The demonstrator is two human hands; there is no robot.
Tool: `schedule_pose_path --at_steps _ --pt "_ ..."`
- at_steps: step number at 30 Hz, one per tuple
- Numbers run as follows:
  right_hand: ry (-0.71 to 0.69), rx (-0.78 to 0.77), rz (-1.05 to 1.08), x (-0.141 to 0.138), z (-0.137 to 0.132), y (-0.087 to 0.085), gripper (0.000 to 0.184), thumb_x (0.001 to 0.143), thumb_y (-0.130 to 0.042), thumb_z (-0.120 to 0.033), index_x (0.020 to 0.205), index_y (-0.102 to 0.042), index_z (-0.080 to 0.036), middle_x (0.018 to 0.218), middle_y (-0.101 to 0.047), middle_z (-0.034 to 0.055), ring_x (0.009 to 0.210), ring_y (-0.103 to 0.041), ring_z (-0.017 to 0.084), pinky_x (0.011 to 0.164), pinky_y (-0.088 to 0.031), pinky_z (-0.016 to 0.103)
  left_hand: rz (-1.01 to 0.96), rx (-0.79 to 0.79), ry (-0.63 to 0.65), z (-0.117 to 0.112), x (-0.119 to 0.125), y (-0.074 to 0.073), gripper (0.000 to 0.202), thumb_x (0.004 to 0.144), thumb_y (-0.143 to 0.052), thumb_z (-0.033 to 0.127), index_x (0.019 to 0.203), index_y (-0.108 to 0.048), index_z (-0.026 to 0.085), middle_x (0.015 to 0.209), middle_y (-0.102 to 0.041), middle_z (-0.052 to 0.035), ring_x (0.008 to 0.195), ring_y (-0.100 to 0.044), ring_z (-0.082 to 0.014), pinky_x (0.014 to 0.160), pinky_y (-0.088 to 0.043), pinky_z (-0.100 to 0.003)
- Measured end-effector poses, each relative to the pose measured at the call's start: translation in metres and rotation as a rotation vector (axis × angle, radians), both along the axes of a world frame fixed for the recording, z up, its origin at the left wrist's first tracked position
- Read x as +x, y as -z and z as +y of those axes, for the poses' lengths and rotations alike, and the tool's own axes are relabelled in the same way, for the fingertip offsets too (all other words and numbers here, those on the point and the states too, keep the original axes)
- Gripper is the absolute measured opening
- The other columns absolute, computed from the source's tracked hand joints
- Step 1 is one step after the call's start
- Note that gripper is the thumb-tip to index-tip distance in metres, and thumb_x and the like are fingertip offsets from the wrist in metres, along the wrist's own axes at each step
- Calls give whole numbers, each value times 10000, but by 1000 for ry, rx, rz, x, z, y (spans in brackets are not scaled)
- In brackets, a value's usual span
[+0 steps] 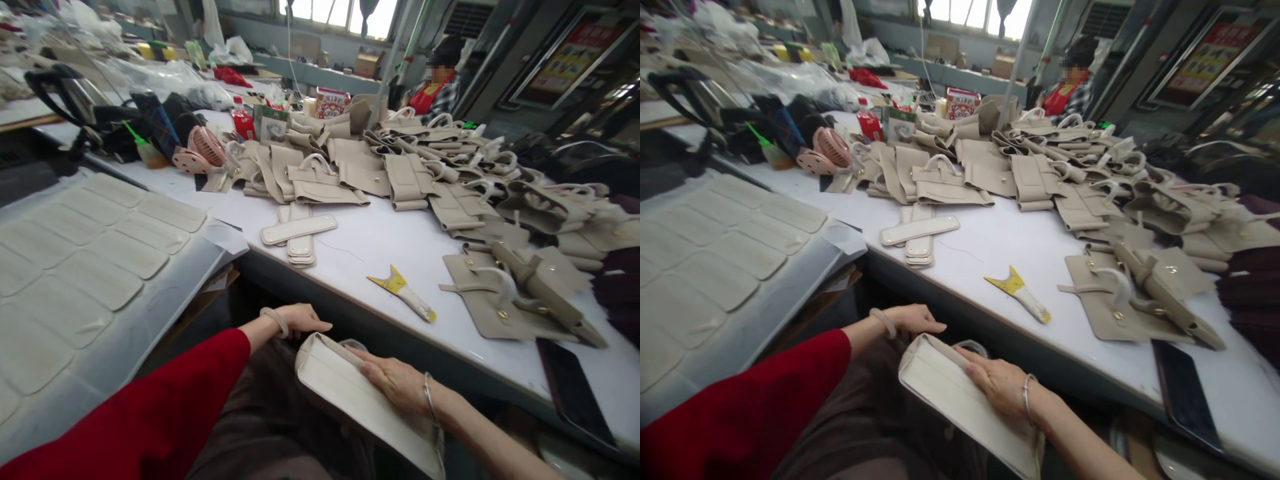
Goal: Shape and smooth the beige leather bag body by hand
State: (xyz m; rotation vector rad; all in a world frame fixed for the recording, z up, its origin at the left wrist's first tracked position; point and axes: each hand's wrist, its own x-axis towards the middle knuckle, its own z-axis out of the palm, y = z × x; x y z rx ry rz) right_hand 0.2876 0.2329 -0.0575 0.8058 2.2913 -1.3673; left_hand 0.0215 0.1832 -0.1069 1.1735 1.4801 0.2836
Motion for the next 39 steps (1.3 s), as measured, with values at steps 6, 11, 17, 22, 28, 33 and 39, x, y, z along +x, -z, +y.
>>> schedule_pose_path --at_steps 6,11,17,22,28,33,39 --pt "39 -78 -51 54 4 -13 525 937 -335 -591 1399 -450 -371 1332 -606 8 1193 -573 280 1050 -404 439 -155 7 275 8 3 -39 438 676 -743 506 1013 -761 228 890 -744 11 823 -642 -174 703 -486 -222" --pt "1 -117 -63 61 8 -17 548 954 -292 -583 1435 -398 -341 1389 -555 18 1253 -523 249 1084 -373 406 -68 -12 341 9 11 -46 421 677 -722 460 1032 -757 236 903 -754 8 817 -657 -189 662 -492 -229" --pt "-60 -40 -27 21 6 -10 549 937 -308 -602 1389 -480 -341 1254 -654 64 1098 -624 299 951 -459 449 72 56 404 13 28 -58 376 701 -690 469 1005 -767 262 878 -762 16 865 -661 -205 635 -460 -215" --pt "168 -60 107 4 6 1 449 802 -562 -641 1080 -724 -328 1054 -742 35 971 -671 291 922 -475 418 128 146 444 10 44 -60 516 710 -618 670 1016 -761 281 918 -758 -4 893 -663 -233 652 -462 -242" --pt "902 110 313 78 -19 19 681 805 -377 -769 1063 -698 -227 1109 -711 90 1182 -567 266 1116 -323 441 288 655 247 -23 71 -70 273 791 -657 380 1023 -704 245 1107 -673 -31 1030 -594 -216 891 -428 -298" --pt "1389 33 379 99 -122 79 953 781 -2 -811 944 -654 -135 802 -699 183 797 -696 323 781 -534 584 194 748 270 -67 124 -77 133 791 -698 306 881 -642 226 952 -663 -12 935 -574 -207 820 -404 -329" --pt "1301 -10 578 24 -156 134 877 878 47 -676 1147 -610 -161 1080 -692 169 964 -686 270 832 -558 474 293 733 361 -79 160 -65 82 833 -665 281 825 -613 219 868 -641 -7 871 -558 -215 762 -387 -340"
